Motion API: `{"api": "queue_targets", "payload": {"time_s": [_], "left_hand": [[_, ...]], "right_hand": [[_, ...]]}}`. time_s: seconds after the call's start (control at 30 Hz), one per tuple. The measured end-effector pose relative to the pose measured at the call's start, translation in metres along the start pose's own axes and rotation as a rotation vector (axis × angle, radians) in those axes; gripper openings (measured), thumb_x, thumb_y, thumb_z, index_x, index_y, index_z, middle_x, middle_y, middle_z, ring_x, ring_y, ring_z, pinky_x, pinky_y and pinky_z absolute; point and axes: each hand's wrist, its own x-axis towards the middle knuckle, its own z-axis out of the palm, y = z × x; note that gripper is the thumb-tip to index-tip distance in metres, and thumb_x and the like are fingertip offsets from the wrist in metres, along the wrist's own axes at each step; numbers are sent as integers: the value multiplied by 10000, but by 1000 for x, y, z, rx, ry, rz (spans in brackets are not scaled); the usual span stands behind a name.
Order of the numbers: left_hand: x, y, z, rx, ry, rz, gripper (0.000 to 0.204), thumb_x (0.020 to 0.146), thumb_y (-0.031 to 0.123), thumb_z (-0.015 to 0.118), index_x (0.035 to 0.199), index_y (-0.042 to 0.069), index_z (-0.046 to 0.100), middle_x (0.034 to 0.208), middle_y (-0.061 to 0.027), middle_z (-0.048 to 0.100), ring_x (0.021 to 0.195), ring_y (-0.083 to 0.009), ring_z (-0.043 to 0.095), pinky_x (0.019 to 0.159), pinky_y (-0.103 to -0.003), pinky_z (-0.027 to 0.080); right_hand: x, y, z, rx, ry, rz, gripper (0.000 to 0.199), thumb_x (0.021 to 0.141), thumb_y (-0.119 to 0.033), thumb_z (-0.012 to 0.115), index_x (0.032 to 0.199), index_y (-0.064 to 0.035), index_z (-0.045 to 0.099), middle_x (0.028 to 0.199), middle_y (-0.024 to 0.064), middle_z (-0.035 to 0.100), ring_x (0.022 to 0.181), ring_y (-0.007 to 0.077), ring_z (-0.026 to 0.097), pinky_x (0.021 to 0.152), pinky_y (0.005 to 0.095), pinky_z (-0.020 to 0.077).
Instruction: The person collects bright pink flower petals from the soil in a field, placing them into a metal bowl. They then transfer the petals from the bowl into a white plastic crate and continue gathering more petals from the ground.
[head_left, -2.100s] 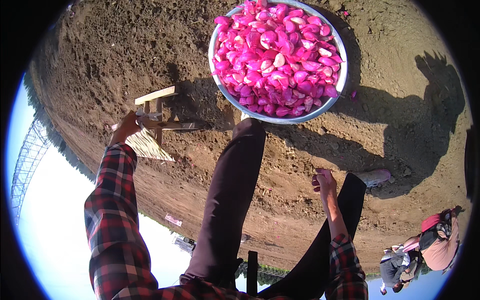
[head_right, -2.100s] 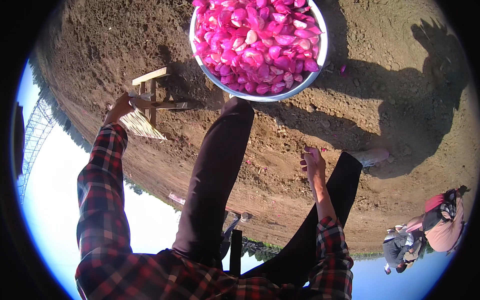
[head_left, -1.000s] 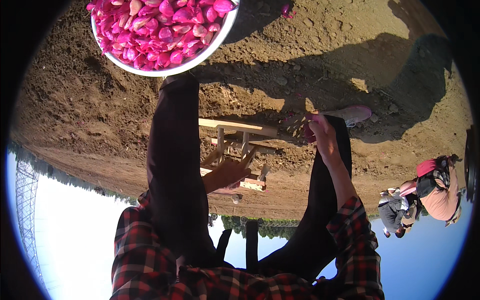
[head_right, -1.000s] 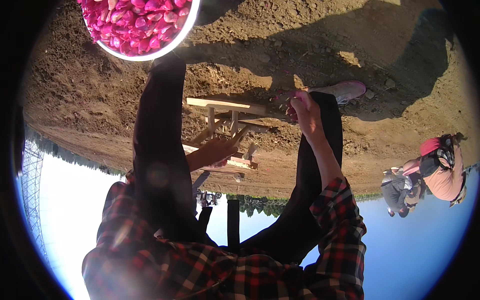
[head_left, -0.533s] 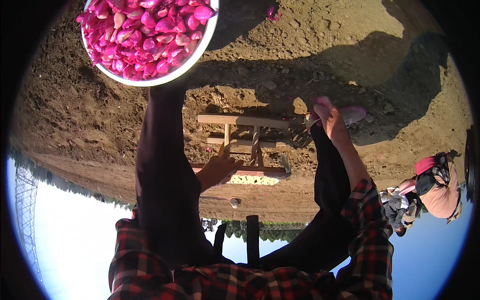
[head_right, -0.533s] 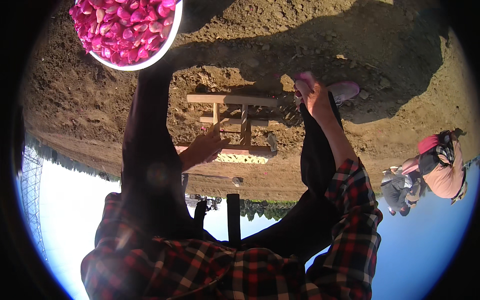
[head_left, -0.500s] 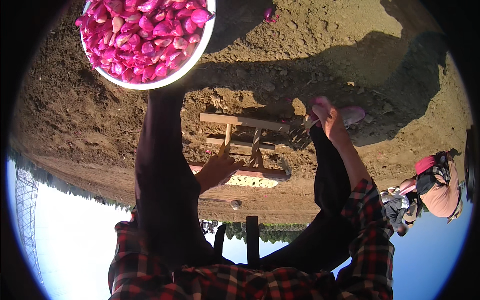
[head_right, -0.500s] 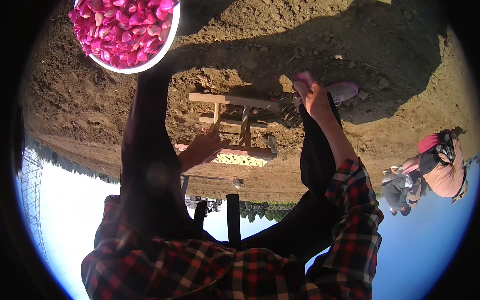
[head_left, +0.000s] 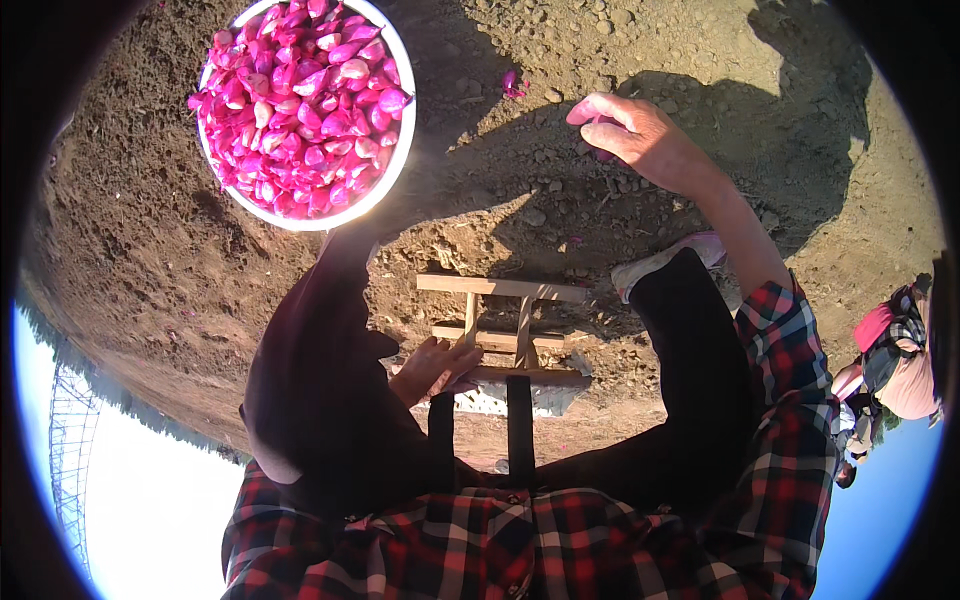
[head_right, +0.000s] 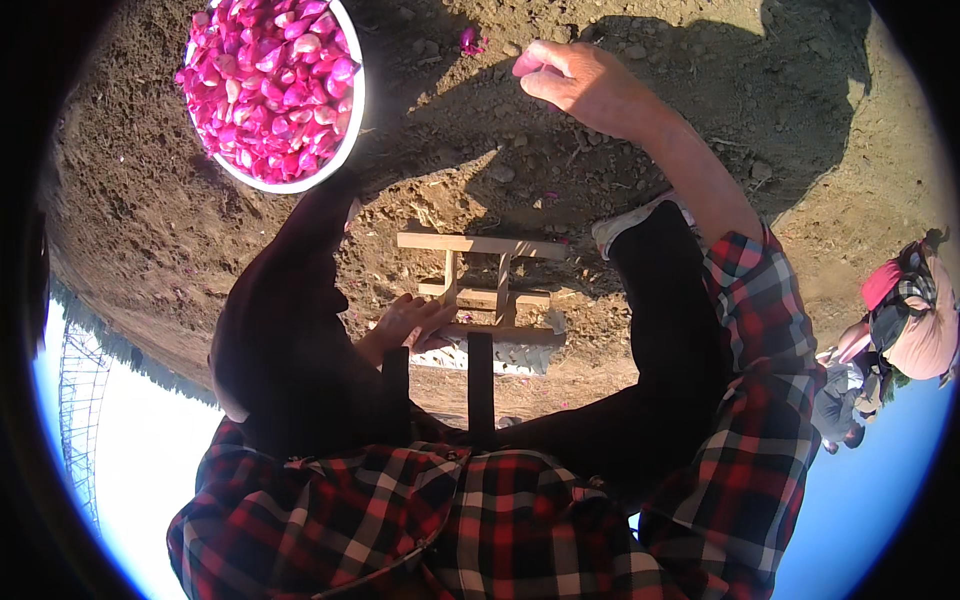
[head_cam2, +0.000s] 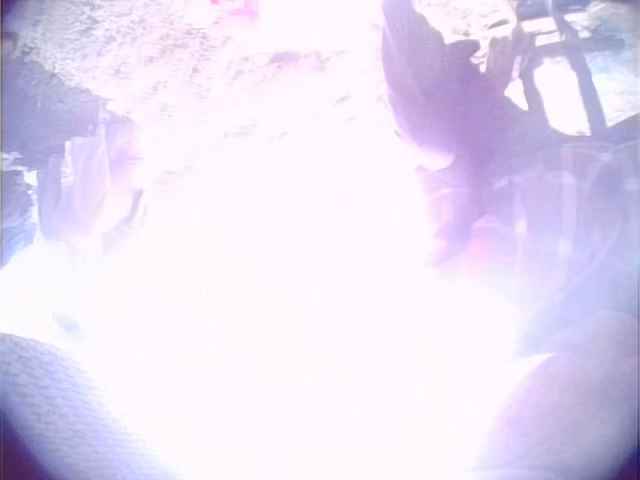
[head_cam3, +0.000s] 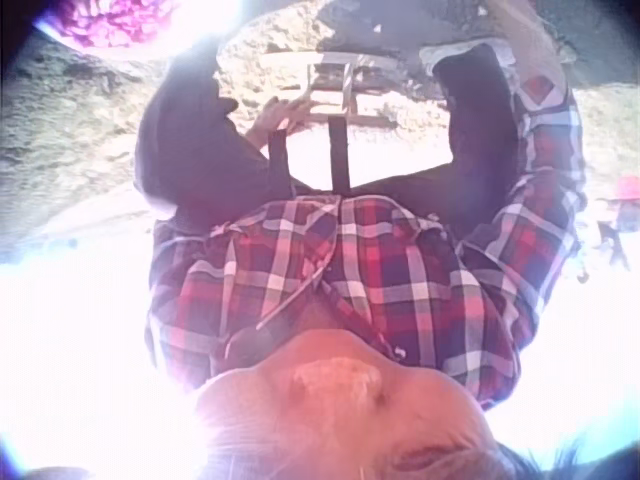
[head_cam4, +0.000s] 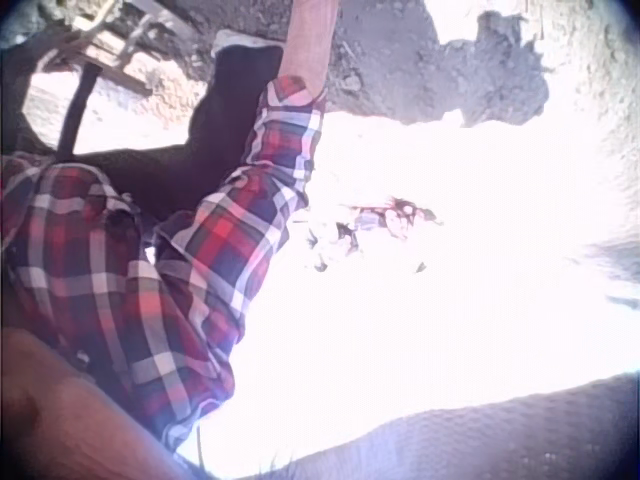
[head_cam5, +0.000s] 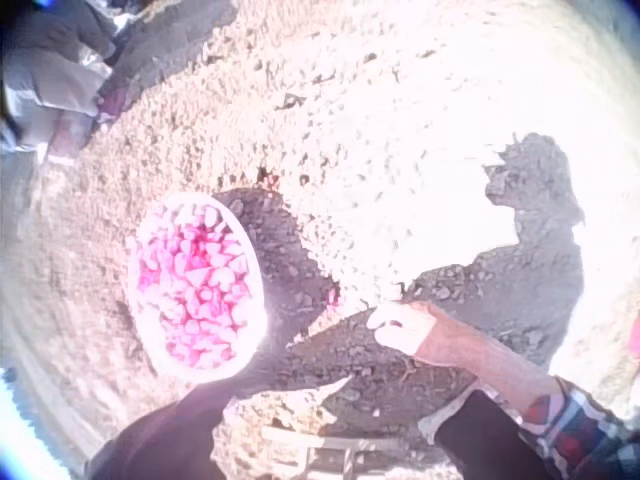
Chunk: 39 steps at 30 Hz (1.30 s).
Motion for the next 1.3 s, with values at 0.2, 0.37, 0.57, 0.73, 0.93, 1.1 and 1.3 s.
{"api": "queue_targets", "payload": {"time_s": [0.2, 0.37, 0.57, 0.73, 0.93, 1.1, 1.3], "left_hand": [[-5, -19, 10, 67, 31, 73, 621, 820, 457, 623, 1305, 122, 425, 953, -70, 563, 844, -268, 593, 779, -427, 440], [-21, -61, 26, 36, 87, 114, 607, 828, 452, 606, 1300, 112, 431, 938, -78, 560, 824, -259, 589, 762, -404, 450], [-55, -101, 19, 123, 92, -32, 567, 829, 418, 606, 1271, 95, 456, 936, -86, 569, 832, -253, 592, 761, -392, 458], [-82, -124, -2, 111, 149, -187, 534, 829, 389, 606, 1246, 81, 476, 936, -93, 576, 839, -248, 595, 761, -381, 465], [-117, -140, -37, 80, 305, -344, 495, 830, 354, 605, 1217, 64, 501, 934, -102, 585, 847, -242, 598, 761, -369, 474], [-150, -129, -81, 74, 497, -447, 463, 830, 325, 605, 1193, 49, 522, 933, -109, 592, 853, -237, 601, 761, -359, 481], [-177, -122, -163, 142, 814, -470, 426, 830, 290, 605, 1164, 32, 547, 932, -117, 601, 861, -232, 604, 761, -346, 489]], "right_hand": [[29, -37, -39, -91, 88, -122, 381, 946, -379, 447, 1185, -103, 558, 953, 29, 600, 795, 115, 555, 665, 268, 472], [-11, -77, -67, -105, 243, -121, 346, 919, -356, 496, 1164, -121, 563, 922, 14, 592, 767, 95, 550, 638, 242, 451], [-139, -102, -101, -285, 550, -92, 315, 906, -312, 519, 1140, -109, 578, 824, 9, 575, 686, 97, 540, 568, 246, 436], [-220, -98, -98, -334, 809, -6, 319, 897, -276, 533, 1139, -73, 580, 796, 20, 572, 656, 95, 525, 560, 250, 430], [-275, -89, -69, -472, 867, -66, 317, 856, -161, 517, 1146, -49, 582, 751, 59, 561, 633, 130, 528, 570, 287, 443], [-285, -81, -55, -407, 966, 59, 332, 841, -151, 516, 1154, -70, 589, 843, 97, 626, 682, 152, 592, 614, 303, 471], [-284, -54, -63, -410, 1028, 15, 272, 846, -253, 534, 1065, -117, 620, 756, 118, 634, 672, 229, 605, 654, 371, 481]]}}
